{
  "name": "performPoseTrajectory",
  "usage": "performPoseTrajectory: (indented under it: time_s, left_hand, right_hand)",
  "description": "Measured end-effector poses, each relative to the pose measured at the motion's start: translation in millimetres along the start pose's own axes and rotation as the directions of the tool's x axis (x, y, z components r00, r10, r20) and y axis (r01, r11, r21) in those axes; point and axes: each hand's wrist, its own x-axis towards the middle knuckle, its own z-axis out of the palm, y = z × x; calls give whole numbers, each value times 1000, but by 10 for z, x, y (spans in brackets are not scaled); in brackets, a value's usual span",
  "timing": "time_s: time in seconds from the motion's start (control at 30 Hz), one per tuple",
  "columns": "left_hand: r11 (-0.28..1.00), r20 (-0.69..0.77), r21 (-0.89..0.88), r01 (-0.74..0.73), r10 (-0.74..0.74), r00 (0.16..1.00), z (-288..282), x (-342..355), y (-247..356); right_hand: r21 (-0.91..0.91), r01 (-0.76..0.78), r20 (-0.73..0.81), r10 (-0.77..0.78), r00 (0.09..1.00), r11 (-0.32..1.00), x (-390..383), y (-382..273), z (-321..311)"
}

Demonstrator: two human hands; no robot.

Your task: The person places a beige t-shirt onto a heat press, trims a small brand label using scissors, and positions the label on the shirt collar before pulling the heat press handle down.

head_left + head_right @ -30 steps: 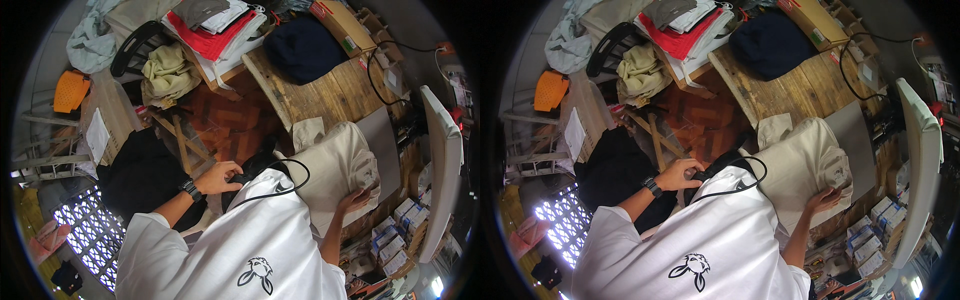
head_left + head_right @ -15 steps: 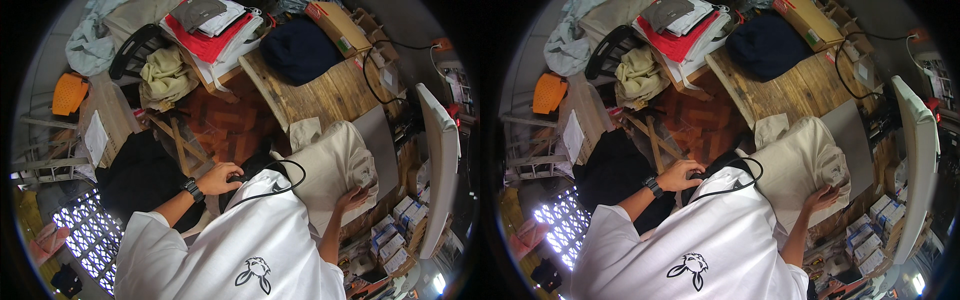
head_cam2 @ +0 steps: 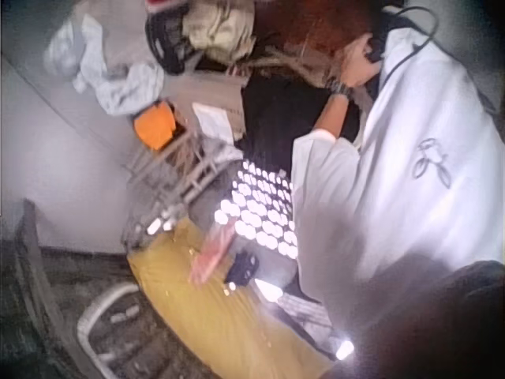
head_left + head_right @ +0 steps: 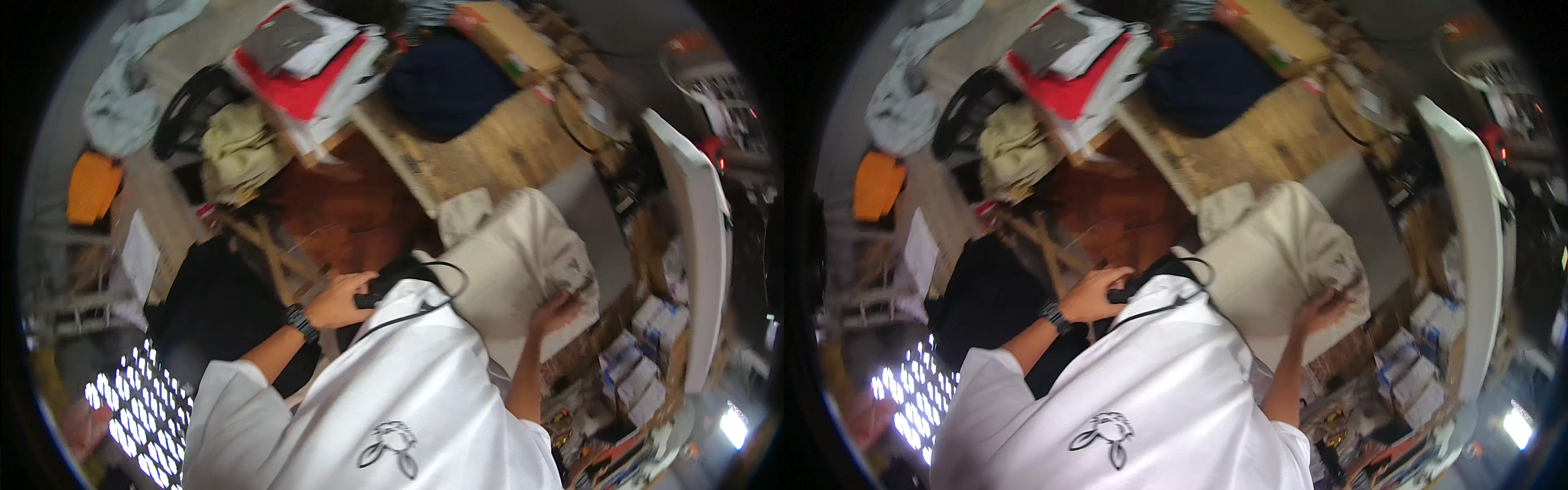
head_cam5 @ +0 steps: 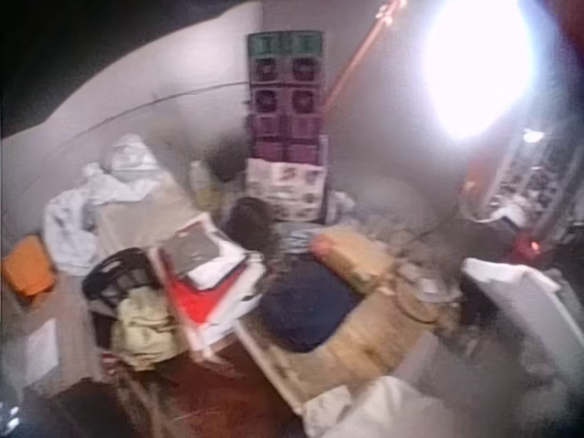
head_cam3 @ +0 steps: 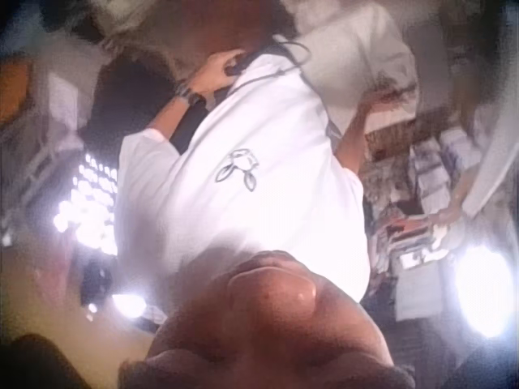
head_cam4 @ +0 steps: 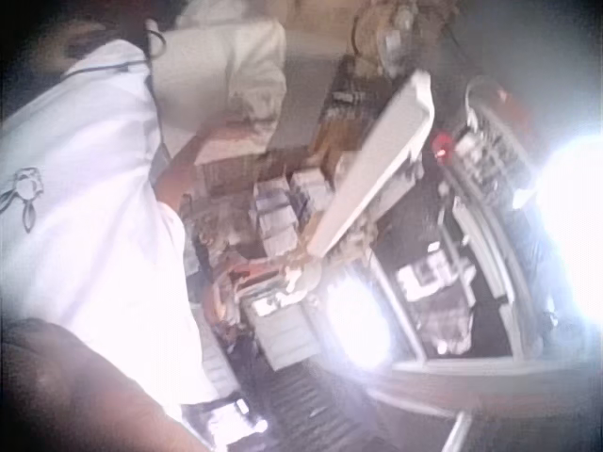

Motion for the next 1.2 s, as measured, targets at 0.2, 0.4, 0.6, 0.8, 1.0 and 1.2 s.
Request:
performPoseTrajectory:
  time_s: [0.2,0.4,0.6,0.8,1.0,1.2]
  left_hand:
    - [998,147,45,35,-41,988,-119,111,232]
    - [976,385,-88,199,-151,911,-816,739,546]
    - [804,7,95,-587,589,808,1,1932,2856]
    - [762,109,394,-514,517,849,1925,2786,2207]
    - [632,9,549,-547,650,760,2258,2513,1741]
    - [568,-27,651,-503,680,732,2338,2524,1727]
  right_hand:
    - [64,-74,67,69,995,995,112,-216,-129]
    - [17,-66,75,65,995,998,162,-339,-262]
    - [33,-123,91,120,989,992,144,-264,-310]
    - [65,-71,56,68,996,995,204,-459,-370]
    - [53,-72,34,70,997,996,191,-349,-372]
    - [-32,-51,68,53,996,998,223,-394,-375]
